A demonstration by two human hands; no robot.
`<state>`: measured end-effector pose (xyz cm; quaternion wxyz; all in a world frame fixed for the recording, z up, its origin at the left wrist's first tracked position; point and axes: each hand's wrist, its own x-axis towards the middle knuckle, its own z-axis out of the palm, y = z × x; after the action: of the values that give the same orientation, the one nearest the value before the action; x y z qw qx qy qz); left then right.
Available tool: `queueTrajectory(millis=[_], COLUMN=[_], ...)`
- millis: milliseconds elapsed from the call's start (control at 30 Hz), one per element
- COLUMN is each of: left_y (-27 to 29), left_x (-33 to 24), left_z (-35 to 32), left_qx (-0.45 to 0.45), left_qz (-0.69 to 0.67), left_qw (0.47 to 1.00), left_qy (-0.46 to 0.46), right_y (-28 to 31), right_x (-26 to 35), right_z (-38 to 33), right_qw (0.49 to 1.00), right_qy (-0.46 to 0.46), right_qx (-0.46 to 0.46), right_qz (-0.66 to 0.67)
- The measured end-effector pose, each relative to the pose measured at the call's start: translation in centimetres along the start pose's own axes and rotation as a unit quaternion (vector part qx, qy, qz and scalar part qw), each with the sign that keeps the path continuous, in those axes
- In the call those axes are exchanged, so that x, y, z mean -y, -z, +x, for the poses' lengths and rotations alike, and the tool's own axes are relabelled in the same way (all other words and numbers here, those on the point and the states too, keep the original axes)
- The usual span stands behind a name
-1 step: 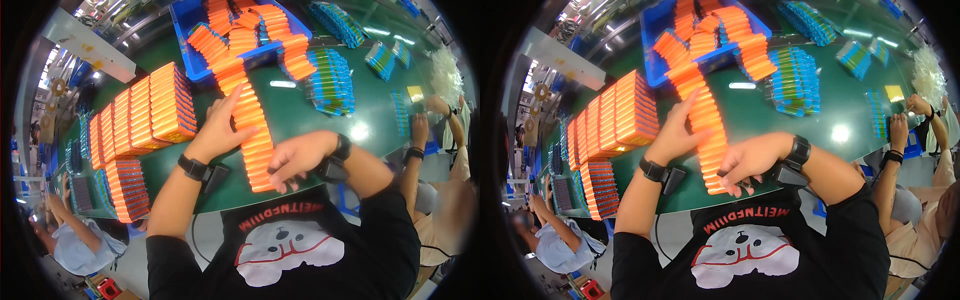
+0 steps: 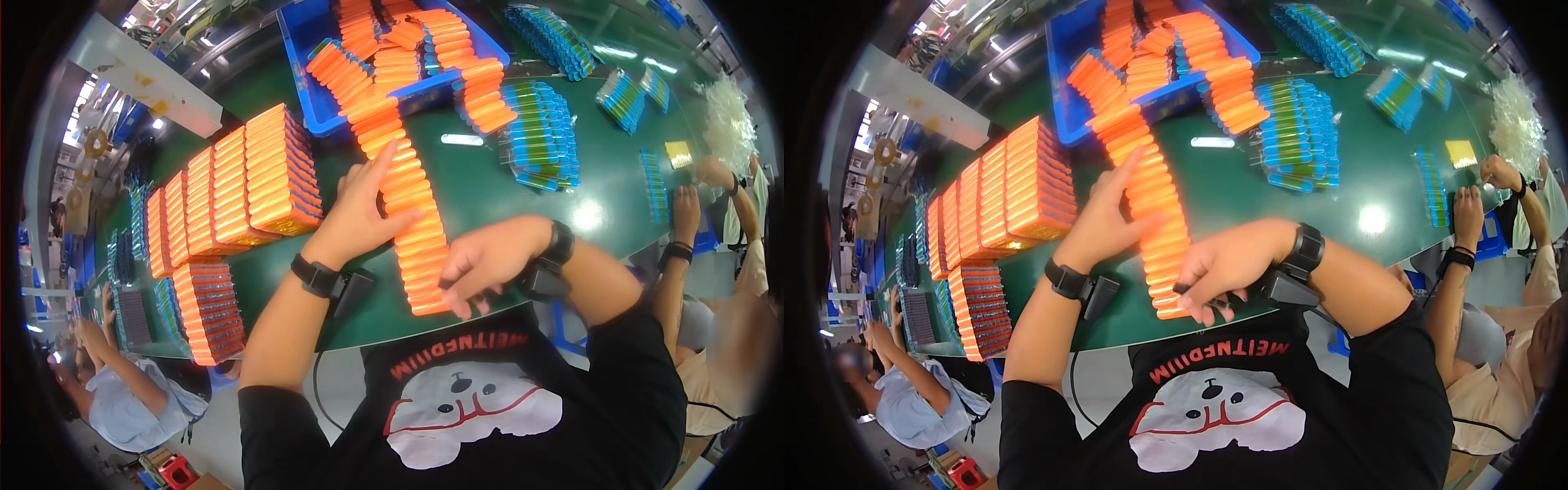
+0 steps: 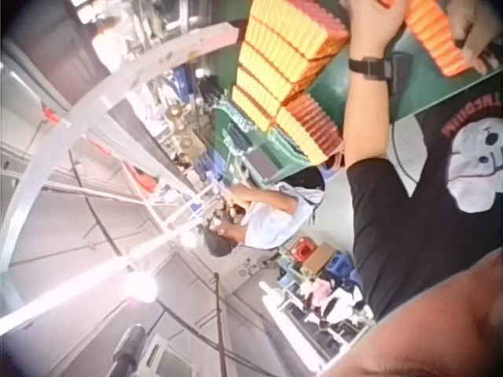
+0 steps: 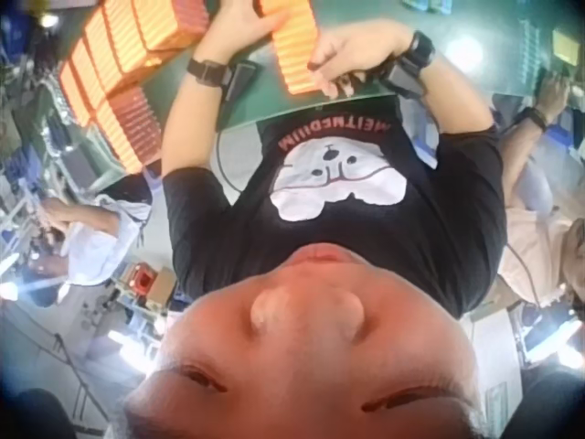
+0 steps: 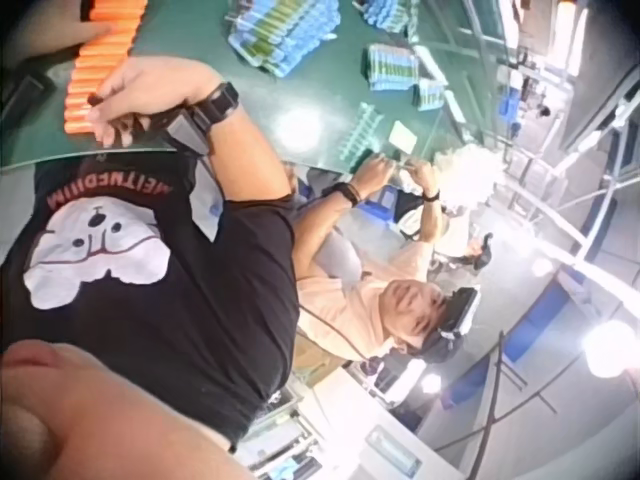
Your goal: Assembling rows of battery cells and marking them at a factory workstation.
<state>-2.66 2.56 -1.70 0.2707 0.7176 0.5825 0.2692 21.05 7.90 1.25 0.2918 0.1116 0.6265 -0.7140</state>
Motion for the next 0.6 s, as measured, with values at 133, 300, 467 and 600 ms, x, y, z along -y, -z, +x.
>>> queueTrajectory(millis=[133,300,467,600], left_y=[0.2,0.1,0.4,0.5], left_x=[0.2,0.5,0.0,0.0], left_z=[0.5,0.5,0.6,0.5], left_qx=[0.001,-0.012,0.017,0.033], left_qz=[0.017,-0.001,0.019,0.002], left_qw=[1.000,1.000,1.000,0.999], left_qy=[-0.011,-0.013,0.001,0.014], right_y=[0.9,2.7,3.0,3.4], right_x=[-0.4,-1.4,-1.6,-1.5], right_z=[-0.8,-1.9,1.1,2.5], right_qw=[0.995,0.924,0.816,0.747], right_qy=[0.014,0.283,0.310,0.347], right_qx=[0.073,-0.258,-0.486,-0.501], right_qz=[-0.074,0.014,-0.041,-0.264])
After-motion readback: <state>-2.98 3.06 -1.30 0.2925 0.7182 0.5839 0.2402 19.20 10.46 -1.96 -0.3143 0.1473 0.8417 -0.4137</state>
